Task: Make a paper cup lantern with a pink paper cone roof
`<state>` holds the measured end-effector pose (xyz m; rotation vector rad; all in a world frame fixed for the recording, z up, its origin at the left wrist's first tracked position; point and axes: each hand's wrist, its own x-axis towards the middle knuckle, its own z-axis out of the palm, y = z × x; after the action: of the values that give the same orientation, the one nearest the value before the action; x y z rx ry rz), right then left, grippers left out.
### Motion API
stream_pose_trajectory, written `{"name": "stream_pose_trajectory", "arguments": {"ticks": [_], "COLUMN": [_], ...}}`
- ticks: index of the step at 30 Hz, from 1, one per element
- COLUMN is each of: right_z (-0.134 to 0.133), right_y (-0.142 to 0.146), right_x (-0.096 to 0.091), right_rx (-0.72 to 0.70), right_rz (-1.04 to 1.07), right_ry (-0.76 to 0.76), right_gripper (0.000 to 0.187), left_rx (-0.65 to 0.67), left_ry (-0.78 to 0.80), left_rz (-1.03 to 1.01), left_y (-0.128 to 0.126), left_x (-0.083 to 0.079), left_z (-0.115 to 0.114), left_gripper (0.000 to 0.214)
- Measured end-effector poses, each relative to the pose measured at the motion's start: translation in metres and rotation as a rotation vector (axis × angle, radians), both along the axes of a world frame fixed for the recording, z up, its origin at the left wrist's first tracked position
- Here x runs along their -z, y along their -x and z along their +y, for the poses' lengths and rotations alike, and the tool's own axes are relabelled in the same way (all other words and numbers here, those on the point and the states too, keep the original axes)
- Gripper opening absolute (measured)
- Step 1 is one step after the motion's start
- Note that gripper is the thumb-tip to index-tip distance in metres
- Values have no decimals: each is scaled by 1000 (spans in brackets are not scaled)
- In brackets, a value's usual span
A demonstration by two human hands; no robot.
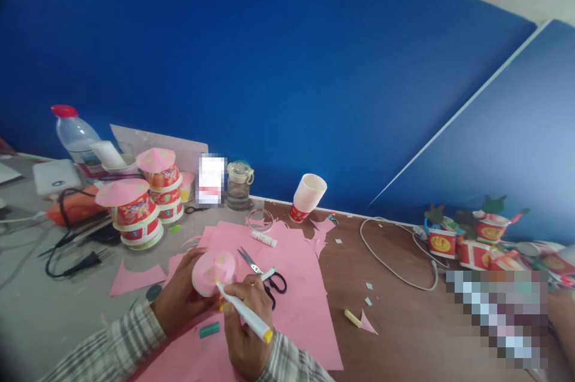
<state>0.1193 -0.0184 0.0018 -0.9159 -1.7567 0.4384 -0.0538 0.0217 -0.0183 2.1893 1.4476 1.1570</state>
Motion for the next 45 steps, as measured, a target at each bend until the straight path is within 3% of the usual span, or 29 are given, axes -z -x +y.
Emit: {"name": "stream_pose_trajectory", "arguments": {"ticks": [8,16,26,30,39,45], "right_z": [1,-3,-4,-4,-4,-3], "right_y": [2,2,7,8,3,2], "right_x": [-4,-4,1,6,-15,-8], "right_rx": [14,-39,82,57,64,46], "right_rz": [53,18,-35,-43,-45,-49], "right_ry": [14,21,-86,-58,-61,-10], "right_gripper": [18,19,17,18,14,17], "left_rx": [1,-4,-9,-2,-30,-20], "left_ry": [-24,-79,-140,-138,-120,-153], "left_rz": [18,45,89,105,96,99], "left_y": [0,2,1,1,1,1], "left_x": [1,7,8,9,6,6], "left_z": [0,1,0,0,-1,0], "left_gripper": [45,57,56,54,57,56]}}
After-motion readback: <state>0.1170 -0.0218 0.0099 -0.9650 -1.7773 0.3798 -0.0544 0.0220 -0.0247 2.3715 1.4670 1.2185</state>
